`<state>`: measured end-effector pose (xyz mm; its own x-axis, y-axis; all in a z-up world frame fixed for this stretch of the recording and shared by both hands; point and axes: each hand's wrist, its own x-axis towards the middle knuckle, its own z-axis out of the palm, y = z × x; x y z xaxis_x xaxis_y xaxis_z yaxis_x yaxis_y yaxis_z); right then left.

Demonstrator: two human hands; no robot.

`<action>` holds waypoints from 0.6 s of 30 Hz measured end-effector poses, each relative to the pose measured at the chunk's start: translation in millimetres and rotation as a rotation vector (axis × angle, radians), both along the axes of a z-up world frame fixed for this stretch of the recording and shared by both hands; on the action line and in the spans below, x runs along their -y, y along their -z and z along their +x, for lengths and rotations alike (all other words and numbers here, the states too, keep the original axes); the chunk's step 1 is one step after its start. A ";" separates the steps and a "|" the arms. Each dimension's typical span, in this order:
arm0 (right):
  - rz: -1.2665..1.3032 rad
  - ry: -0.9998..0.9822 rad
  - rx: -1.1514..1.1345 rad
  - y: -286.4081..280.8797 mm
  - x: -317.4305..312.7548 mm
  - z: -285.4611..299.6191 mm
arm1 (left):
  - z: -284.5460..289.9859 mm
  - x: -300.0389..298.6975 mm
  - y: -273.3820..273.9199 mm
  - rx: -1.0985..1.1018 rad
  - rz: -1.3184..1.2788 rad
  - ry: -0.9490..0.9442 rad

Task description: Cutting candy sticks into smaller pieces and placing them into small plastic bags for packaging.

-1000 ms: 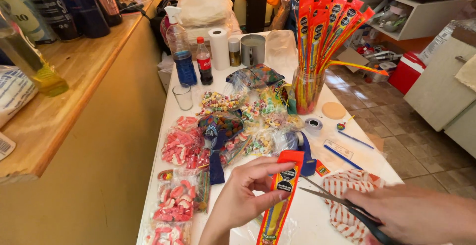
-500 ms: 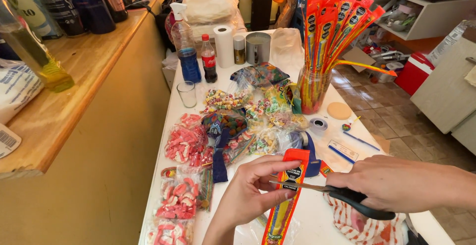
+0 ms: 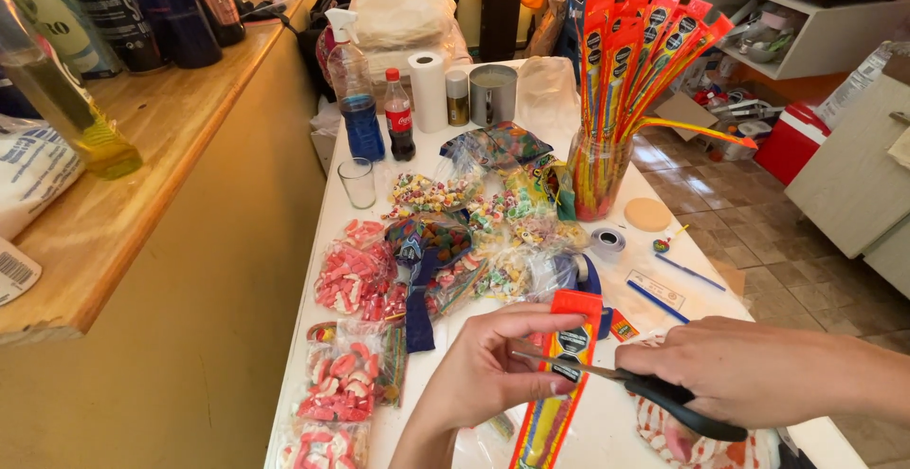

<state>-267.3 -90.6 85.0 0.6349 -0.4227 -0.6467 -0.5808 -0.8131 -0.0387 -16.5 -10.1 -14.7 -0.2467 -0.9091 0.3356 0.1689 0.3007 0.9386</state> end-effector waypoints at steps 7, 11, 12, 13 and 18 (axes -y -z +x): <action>-0.004 -0.034 0.052 9.3 8.6 -6.0 | -2.5 5.3 1.9 -0.028 0.069 0.078; 0.030 0.062 0.026 1.0 2.2 -5.6 | -4.2 10.7 5.8 -0.014 0.109 0.093; 0.030 0.063 0.028 -3.3 -1.2 -6.5 | -3.2 7.8 1.4 -0.013 0.109 0.095; 0.087 0.122 0.047 -7.8 -4.6 -7.6 | -2.4 5.0 -3.2 0.037 0.093 0.056; 0.035 0.152 0.104 111.2 32.4 -115.5 | 4.9 7.0 1.2 -0.015 0.061 -0.081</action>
<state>-382.9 -123.0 -26.2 0.6297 -0.4974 -0.5968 -0.6882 -0.7135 -0.1314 -11.6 -17.1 -15.9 -0.1673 -0.9446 0.2822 0.1608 0.2563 0.9531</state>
